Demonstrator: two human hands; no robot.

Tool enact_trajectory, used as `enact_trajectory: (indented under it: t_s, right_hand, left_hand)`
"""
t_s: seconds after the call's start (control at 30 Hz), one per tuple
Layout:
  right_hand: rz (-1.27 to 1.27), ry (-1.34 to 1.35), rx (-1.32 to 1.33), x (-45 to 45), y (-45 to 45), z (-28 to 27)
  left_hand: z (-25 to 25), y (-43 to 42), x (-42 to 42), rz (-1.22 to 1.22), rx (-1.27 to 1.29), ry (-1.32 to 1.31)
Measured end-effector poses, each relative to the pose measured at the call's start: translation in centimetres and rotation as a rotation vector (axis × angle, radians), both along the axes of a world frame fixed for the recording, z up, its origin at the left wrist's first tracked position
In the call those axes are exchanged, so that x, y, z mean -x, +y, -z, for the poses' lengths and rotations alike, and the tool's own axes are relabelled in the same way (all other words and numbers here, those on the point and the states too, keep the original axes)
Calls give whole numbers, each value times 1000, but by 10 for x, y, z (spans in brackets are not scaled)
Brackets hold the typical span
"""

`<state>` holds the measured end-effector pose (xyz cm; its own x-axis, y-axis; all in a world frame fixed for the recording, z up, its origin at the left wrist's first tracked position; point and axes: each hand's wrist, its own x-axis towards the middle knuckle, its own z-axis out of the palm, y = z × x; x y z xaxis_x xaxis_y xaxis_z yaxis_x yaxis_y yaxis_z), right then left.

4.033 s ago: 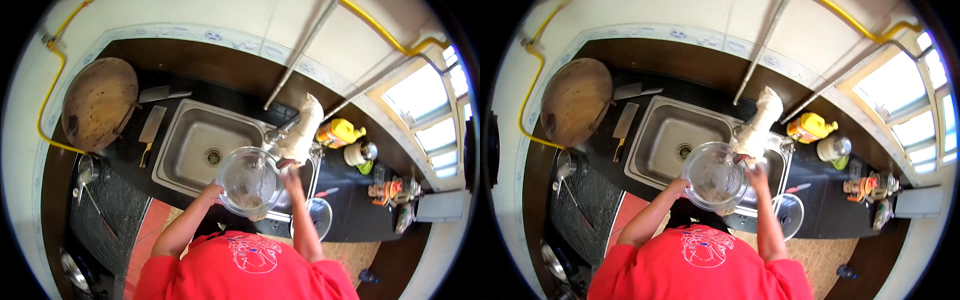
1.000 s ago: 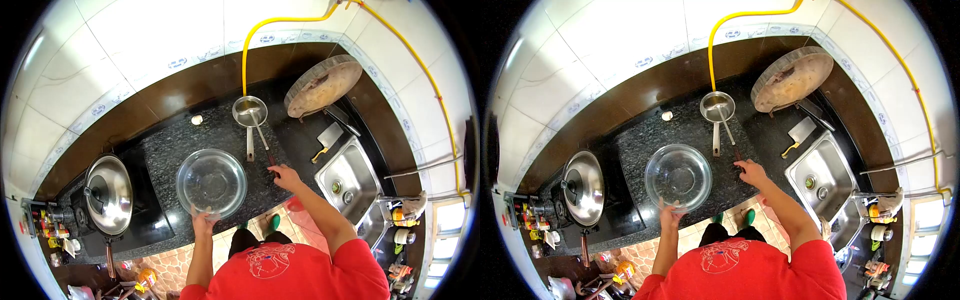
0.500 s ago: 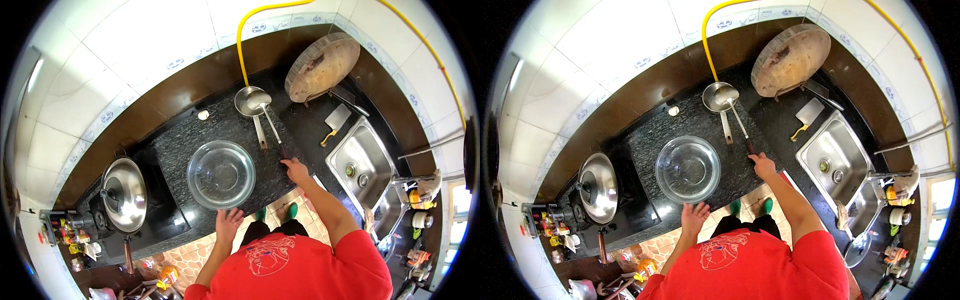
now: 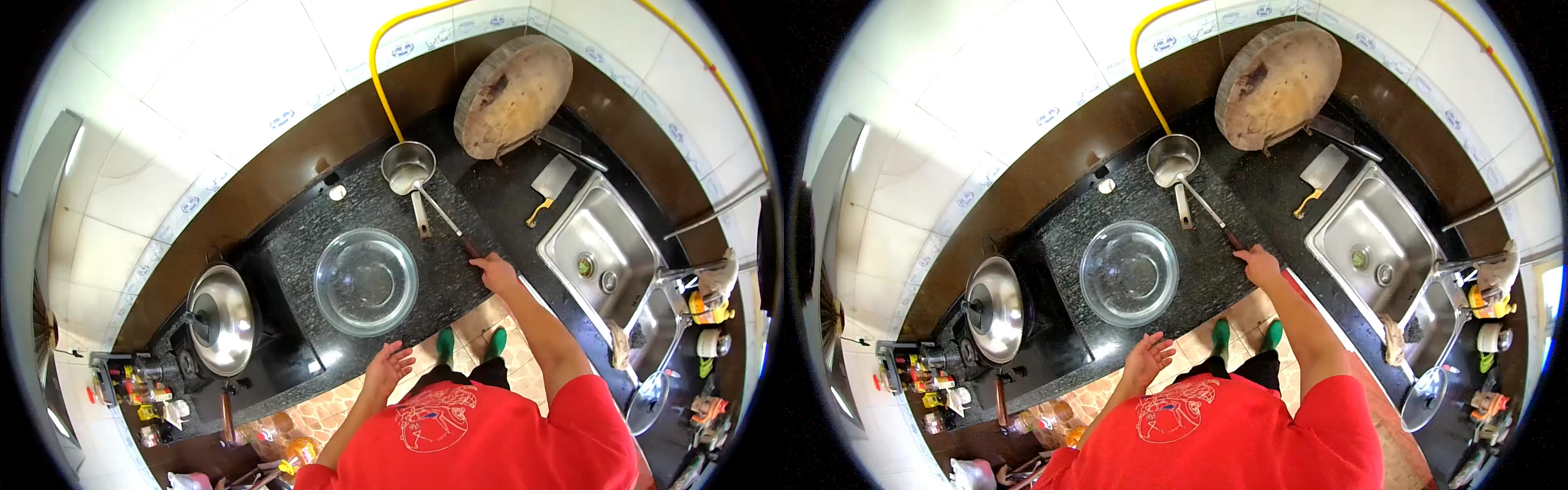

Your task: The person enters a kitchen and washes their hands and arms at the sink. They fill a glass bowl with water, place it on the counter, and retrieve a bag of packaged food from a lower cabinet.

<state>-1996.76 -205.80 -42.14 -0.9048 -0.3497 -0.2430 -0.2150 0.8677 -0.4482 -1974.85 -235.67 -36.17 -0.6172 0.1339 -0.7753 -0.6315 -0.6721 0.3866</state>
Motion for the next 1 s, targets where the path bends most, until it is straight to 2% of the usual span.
enact_trajectory:
  t_s: [0.17, 0.23, 0.33, 0.4, 0.43, 0.5, 0.53, 0.57, 0.6, 0.63, 0.7, 0.77, 0.8, 0.83, 0.9, 0.93, 0.97, 1.0]
  right_hand:
    - [86, 105, 40, -19, 2, -3]
    - [133, 160, 117, -34, 2, -12]
    - [304, 342, 373, -65, -1, -30]
    - [405, 339, 392, -93, -1, -21]
    - [395, 266, 354, -112, 4, -11]
    - [362, 168, 254, -158, 12, 35]
    - [367, -36, 190, -186, 21, 71]
    - [355, -36, 60, -212, 23, 72]
    - [399, -181, 5, -235, 29, 72]
    - [509, -313, -24, -257, 35, 59]
    - [642, -336, 0, -296, 54, 61]
    - [691, -491, -86, -340, 75, 60]
    - [778, -475, -36, -366, 89, 88]
    - [848, -470, -26, -388, 99, 89]
    - [1101, -420, 50, -435, 121, 85]
    - [1321, -414, 298, -464, 129, 93]
    - [1383, -398, 305, -494, 134, 89]
    - [1517, -406, 425, -521, 139, 82]
  left_hand:
    - [-16, -2, 1, 129, 45, -14]
    - [-17, -3, 6, 170, 27, -15]
    - [-15, 2, 14, 244, 44, 44]
    - [9, 1, 16, 282, 27, 76]
    - [18, 5, 21, 289, 27, 99]
    - [-1, 26, 32, 306, 44, 164]
    - [-8, 30, 36, 256, 36, 113]
    - [-15, 37, 39, 208, 31, 60]
    - [-23, 45, 40, 252, 28, 74]
    - [-31, 55, 40, 264, 56, 104]
    - [-46, 75, 38, 303, 108, 163]
    - [-46, 89, 30, 389, 136, 201]
    - [-39, 95, 26, 445, 150, 218]
    - [-34, 102, 22, 499, 162, 238]
    - [-32, 124, 8, 575, 206, 262]
    - [-33, 137, -1, 623, 218, 301]
    - [-34, 149, -12, 668, 230, 340]
    - [-26, 157, -20, 694, 151, 334]
